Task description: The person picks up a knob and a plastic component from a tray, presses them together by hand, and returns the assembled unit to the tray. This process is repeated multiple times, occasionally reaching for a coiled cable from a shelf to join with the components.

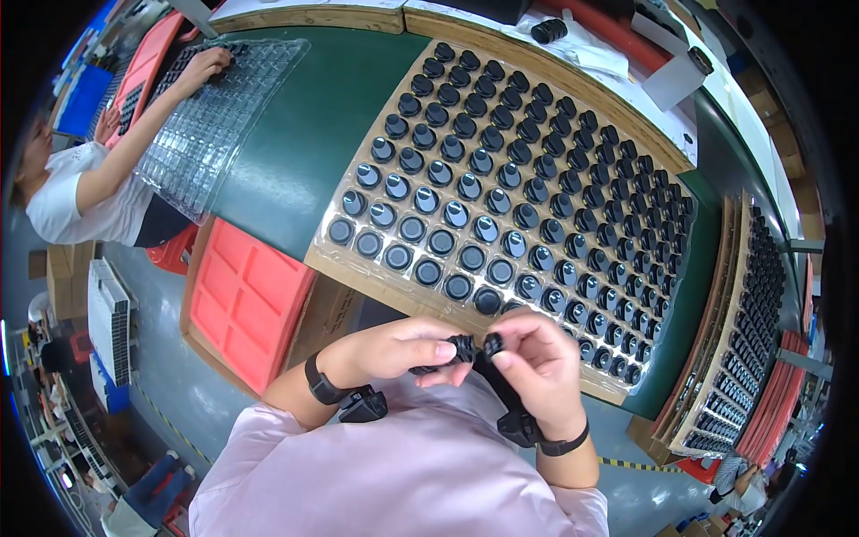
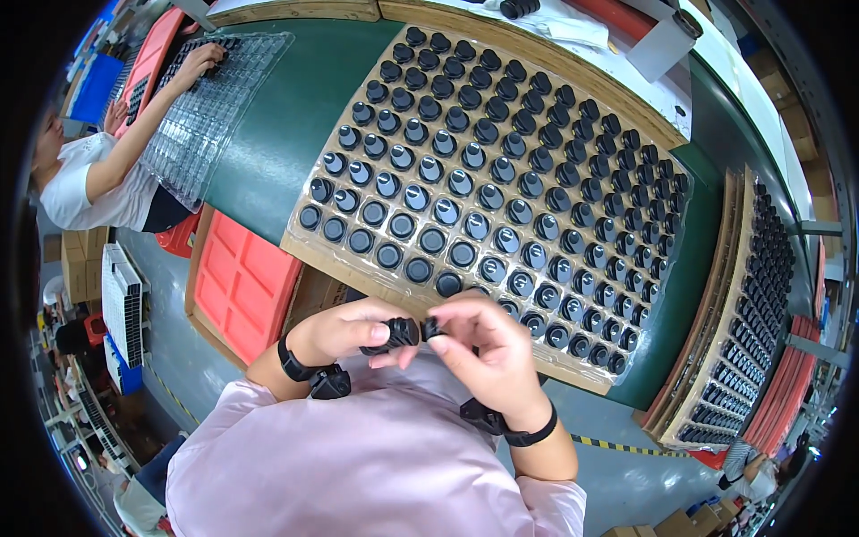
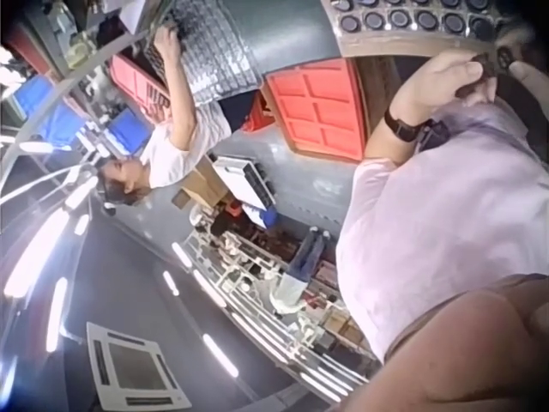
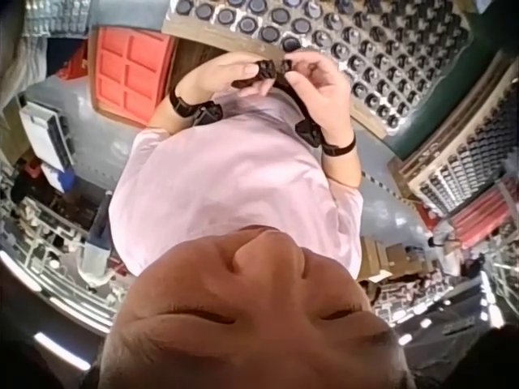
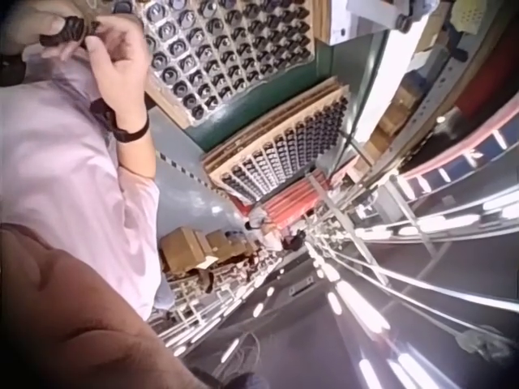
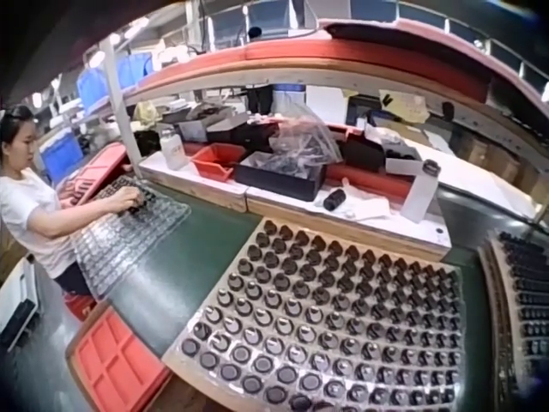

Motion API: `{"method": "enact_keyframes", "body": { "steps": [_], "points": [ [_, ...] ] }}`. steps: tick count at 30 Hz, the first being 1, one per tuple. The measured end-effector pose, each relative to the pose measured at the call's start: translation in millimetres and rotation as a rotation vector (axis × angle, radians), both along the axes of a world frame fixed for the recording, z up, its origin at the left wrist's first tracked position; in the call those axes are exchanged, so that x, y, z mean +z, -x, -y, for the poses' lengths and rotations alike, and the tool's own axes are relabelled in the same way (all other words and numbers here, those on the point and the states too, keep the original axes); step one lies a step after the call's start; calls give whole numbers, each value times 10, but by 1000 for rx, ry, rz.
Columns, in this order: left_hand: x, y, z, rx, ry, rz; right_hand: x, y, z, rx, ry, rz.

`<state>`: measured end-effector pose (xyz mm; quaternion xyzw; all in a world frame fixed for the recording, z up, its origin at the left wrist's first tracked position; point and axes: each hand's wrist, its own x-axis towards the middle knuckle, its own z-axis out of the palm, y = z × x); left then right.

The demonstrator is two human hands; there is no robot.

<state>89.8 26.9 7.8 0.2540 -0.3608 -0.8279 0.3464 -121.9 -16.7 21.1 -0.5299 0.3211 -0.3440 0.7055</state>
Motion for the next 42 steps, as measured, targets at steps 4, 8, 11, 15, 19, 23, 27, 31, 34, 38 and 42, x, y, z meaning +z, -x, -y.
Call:
{"method": "enact_keyframes", "body": {
  "steps": [4,8,11,15,19,23,27,31,34,38,42],
  "points": [
    [-135,-38,-15,192,-3,-86,111,-30,194,-108,173,-218],
    [-263,-86,-25,379,14,-213,92,-118,355,-185,655,-685],
    [-232,-124,-36,461,10,-163,-19,-187,407,-214,941,-843],
    [-182,-103,-63,563,83,-45,-52,-253,396,-202,1029,-908],
    [-116,-46,-52,657,102,86,110,-213,240,-214,692,-621],
    [81,70,37,584,178,228,195,-128,118,-126,158,-224],
    [169,193,72,553,328,359,192,-98,70,-96,145,-157],
    [146,255,60,582,553,511,179,-50,47,-77,175,-134],
    [194,307,28,552,505,522,152,-70,1,-134,244,-155],
    [97,331,-9,580,577,486,126,-100,-67,-196,52,58],
    [98,351,-47,547,454,450,54,62,1,-257,-86,297]
  ]
}}
